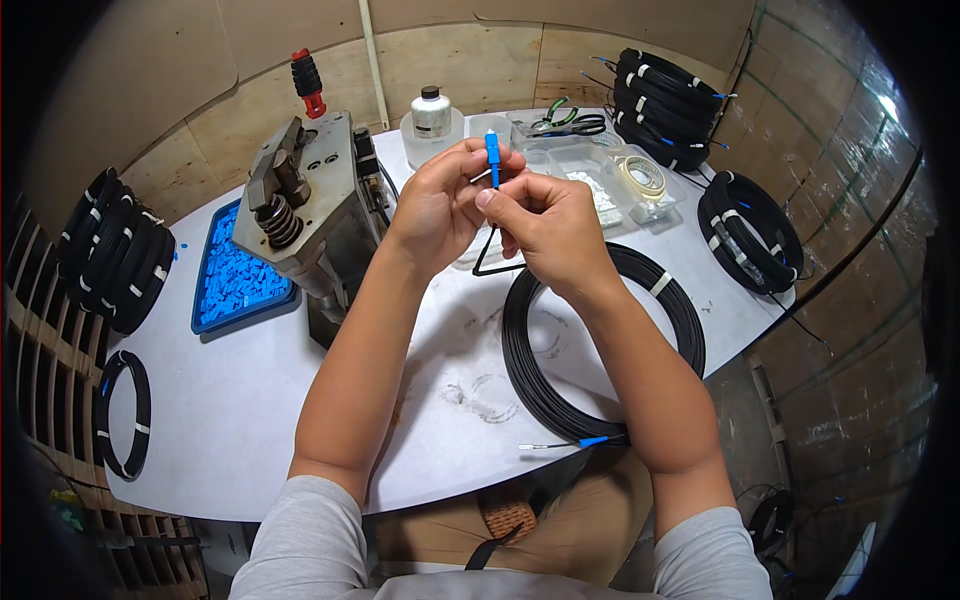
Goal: Assembling a fiber optic cable connector and using a crimping machine to secure it.
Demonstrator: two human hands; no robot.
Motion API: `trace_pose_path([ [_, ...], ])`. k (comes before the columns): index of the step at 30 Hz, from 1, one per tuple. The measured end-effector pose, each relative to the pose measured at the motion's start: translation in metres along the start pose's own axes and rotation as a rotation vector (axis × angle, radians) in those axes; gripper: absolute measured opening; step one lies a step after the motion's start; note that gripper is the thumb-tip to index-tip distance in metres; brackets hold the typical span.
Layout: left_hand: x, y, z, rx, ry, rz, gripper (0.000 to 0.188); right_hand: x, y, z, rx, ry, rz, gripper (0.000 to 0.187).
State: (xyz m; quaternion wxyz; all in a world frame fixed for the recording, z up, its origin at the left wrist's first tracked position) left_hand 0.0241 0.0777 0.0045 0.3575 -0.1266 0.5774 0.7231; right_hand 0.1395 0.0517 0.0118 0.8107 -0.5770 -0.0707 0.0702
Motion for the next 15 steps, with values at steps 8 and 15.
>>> trace_pose_path([
  [8,0.0051,-0.0018,0.0023,0.014,0.010,-0.015,0.026,-0.0016,-0.0006,-0.0010,-0.013,-0.002,-0.021,0.023],
  [15,0.0027,0.0002,-0.0004,0.024,-0.016,0.011,0.025,-0.0003,-0.0005,0.0008,0.024,0.012,0.021,0.027],
])
Point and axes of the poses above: each hand's wrist, its own z-axis towards the middle knuckle, its own x-axis out of the back of the hand, y = z × x, the point moved 7 cm from there along z, towards the middle knuckle, and after that the axes turned 5 degrees about y, right-handed, at the moved point
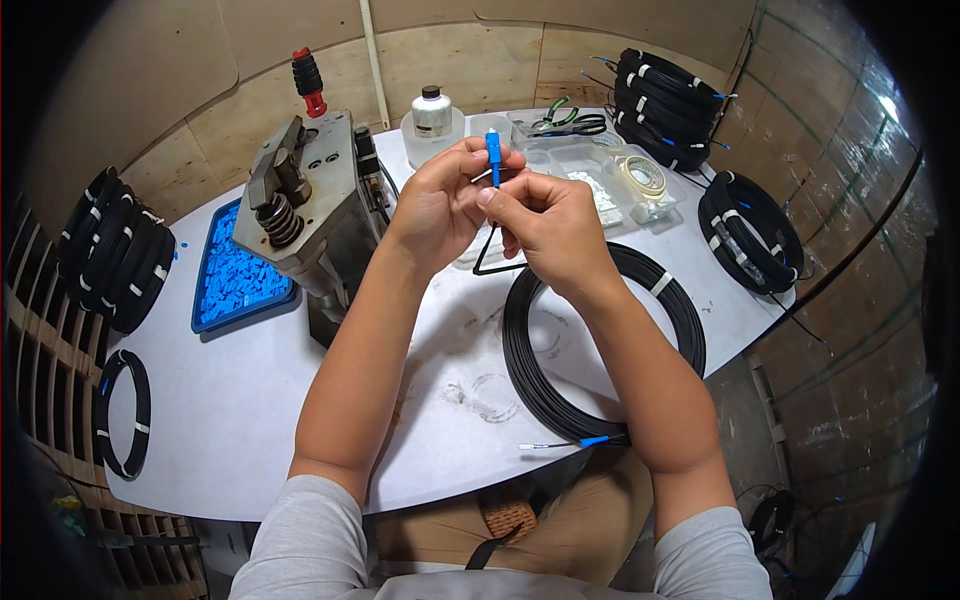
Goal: Assembling a fiber optic cable connector and using a crimping machine to secure it.
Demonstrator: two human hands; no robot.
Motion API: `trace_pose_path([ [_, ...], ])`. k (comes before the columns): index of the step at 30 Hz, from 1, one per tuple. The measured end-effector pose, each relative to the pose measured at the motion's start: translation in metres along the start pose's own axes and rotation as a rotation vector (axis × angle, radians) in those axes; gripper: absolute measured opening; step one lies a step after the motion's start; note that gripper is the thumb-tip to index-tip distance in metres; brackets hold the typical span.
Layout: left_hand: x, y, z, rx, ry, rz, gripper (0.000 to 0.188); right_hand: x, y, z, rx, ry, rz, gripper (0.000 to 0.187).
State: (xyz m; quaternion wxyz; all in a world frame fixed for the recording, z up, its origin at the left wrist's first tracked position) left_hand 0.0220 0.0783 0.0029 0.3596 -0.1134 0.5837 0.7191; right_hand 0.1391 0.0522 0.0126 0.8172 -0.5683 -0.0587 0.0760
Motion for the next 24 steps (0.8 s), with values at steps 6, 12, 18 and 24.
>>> trace_pose_path([
  [6,0.0016,0.0020,0.0011,-0.058,0.029,0.014,0.028,-0.0043,0.0048,0.0016,-0.026,-0.076,0.015,0.026],
  [12,0.0037,0.0014,0.0019,-0.024,-0.016,0.079,0.028,-0.0043,0.0074,0.0019,-0.074,-0.108,-0.001,0.024],
  [18,0.0034,0.0025,0.0020,-0.061,0.006,0.041,0.025,-0.0056,0.0088,0.0023,-0.072,-0.126,-0.019,0.023],
  [24,0.0038,0.0015,0.0024,-0.041,-0.003,0.049,0.024,-0.0027,0.0081,0.0041,-0.020,-0.094,-0.008,0.024],
])
Point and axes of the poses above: each hand's wrist, its own z-axis towards the middle knuckle, its own x-axis out of the back of the hand, y = z × x, the point moved 7 cm from there along z, towards the middle knuckle, and after that the axes turned 5 degrees about y, right-handed, at the moved point
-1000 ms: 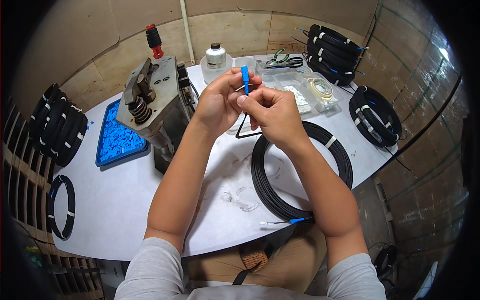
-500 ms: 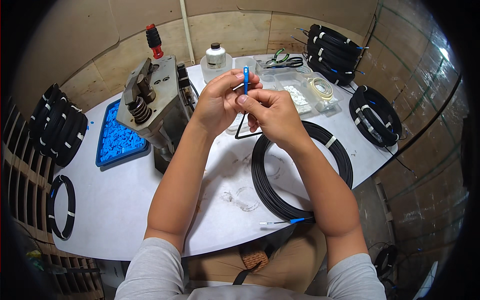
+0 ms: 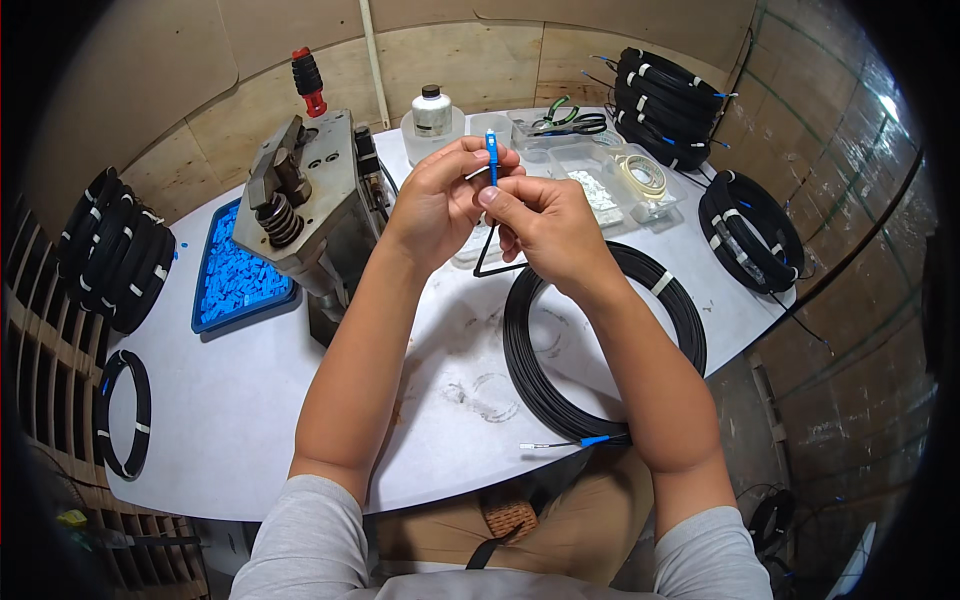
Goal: Assembling a fiber optic cable connector and using a crimping machine to secure it.
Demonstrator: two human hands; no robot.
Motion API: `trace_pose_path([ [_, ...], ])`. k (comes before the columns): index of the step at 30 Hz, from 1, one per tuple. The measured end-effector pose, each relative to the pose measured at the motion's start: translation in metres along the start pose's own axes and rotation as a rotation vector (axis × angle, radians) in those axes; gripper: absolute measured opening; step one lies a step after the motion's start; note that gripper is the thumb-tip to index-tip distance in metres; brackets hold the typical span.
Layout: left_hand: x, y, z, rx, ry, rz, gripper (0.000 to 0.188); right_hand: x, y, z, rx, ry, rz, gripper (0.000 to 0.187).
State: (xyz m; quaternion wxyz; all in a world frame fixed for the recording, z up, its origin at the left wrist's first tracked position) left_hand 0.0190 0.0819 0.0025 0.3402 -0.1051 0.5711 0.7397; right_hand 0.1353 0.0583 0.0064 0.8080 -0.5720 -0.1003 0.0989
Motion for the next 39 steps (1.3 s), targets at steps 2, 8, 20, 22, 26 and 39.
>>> trace_pose_path([
  [2,0.001,0.000,0.000,-0.006,0.010,0.005,0.024,-0.001,0.002,0.000,-0.006,0.003,0.000,0.024],
  [8,0.002,0.001,0.001,-0.028,0.004,-0.008,0.024,-0.001,0.001,0.000,-0.003,-0.003,0.016,0.024],
  [20,0.001,0.001,0.001,-0.039,0.024,-0.026,0.026,-0.001,0.001,-0.001,-0.024,0.008,0.026,0.024],
  [22,0.000,0.001,-0.002,0.016,-0.001,-0.006,0.026,-0.002,-0.002,-0.002,-0.013,0.034,0.022,0.023],
  [26,-0.004,0.003,-0.002,0.001,-0.008,0.008,0.026,0.004,-0.005,-0.003,0.073,0.110,-0.061,0.021],
  [39,-0.009,0.005,-0.004,-0.026,-0.006,0.029,0.027,0.006,-0.007,-0.004,0.072,0.128,-0.044,0.020],
])
Point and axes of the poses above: each hand's wrist, its own z-axis towards the middle knuckle, its own x-axis out of the back of the hand, y = z × x, the point moved 7 cm from there along z, towards the middle knuckle, and after that the axes turned 5 degrees about y, right-handed, at the moved point
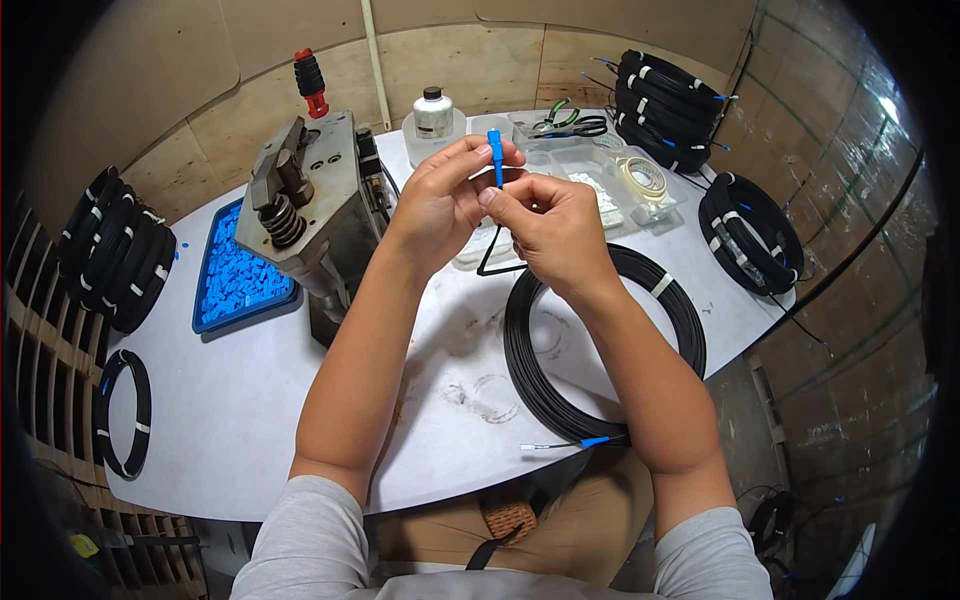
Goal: Assembling a fiber optic cable connector and using a crimping machine to secure it.
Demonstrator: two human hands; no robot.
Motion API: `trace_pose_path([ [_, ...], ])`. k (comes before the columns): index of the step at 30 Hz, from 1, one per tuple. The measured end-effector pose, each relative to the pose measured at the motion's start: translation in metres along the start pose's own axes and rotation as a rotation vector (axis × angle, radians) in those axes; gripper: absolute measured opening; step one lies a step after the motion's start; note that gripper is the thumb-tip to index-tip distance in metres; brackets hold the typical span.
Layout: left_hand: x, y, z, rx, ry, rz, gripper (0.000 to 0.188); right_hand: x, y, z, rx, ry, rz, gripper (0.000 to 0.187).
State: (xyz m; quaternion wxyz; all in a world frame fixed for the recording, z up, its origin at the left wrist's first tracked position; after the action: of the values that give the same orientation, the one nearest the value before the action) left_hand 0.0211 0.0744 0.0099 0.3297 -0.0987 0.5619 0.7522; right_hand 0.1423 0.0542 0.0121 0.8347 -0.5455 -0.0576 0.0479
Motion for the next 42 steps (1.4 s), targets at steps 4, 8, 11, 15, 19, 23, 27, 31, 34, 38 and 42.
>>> trace_pose_path([
  [4,0.003,-0.001,0.001,0.013,-0.014,0.022,0.026,0.001,0.003,0.001,-0.003,0.013,-0.006,0.020],
  [8,0.002,0.000,0.001,0.004,-0.013,0.035,0.026,0.000,0.002,0.001,-0.004,0.007,-0.009,0.020],
  [11,0.003,0.000,0.001,0.011,-0.002,0.025,0.026,-0.002,0.003,0.000,-0.013,0.004,-0.021,0.021],
  [15,0.007,-0.002,0.002,0.016,0.000,0.023,0.026,-0.003,0.005,0.001,-0.010,0.004,-0.006,0.021],
  [19,0.006,-0.003,0.002,0.017,-0.003,0.027,0.026,-0.001,0.007,0.002,0.002,0.012,-0.005,0.021],
  [23,0.005,-0.001,0.001,0.011,0.003,0.011,0.026,-0.004,0.005,0.000,-0.005,0.008,-0.016,0.021],
  [27,0.006,-0.001,0.002,0.015,-0.010,0.014,0.025,-0.003,0.006,0.001,0.018,0.004,-0.017,0.021],
  [31,0.007,-0.001,0.002,0.006,-0.009,0.045,0.026,-0.003,0.005,0.000,0.027,0.017,-0.007,0.022],
  [34,0.007,-0.001,0.003,-0.016,0.025,0.095,0.027,-0.004,0.004,0.000,0.035,0.030,-0.006,0.023],
  [38,0.008,0.002,0.004,-0.018,0.008,0.015,0.028,-0.009,0.007,0.001,-0.022,-0.075,0.163,0.022],
  [42,0.004,0.007,-0.001,0.022,-0.022,-0.041,0.028,-0.020,0.011,0.000,-0.152,-0.136,0.524,0.022],
])
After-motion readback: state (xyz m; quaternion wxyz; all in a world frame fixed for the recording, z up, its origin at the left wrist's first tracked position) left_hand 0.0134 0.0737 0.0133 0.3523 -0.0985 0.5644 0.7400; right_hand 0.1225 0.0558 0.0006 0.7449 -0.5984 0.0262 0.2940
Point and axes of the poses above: each hand's wrist, its own z-axis towards the middle knuckle, its own x-axis out of the back of the hand, y = z × x, the point moved 7 cm from there along z, towards the middle knuckle, and after that the axes turned 5 degrees about y, right-handed, at the moved point
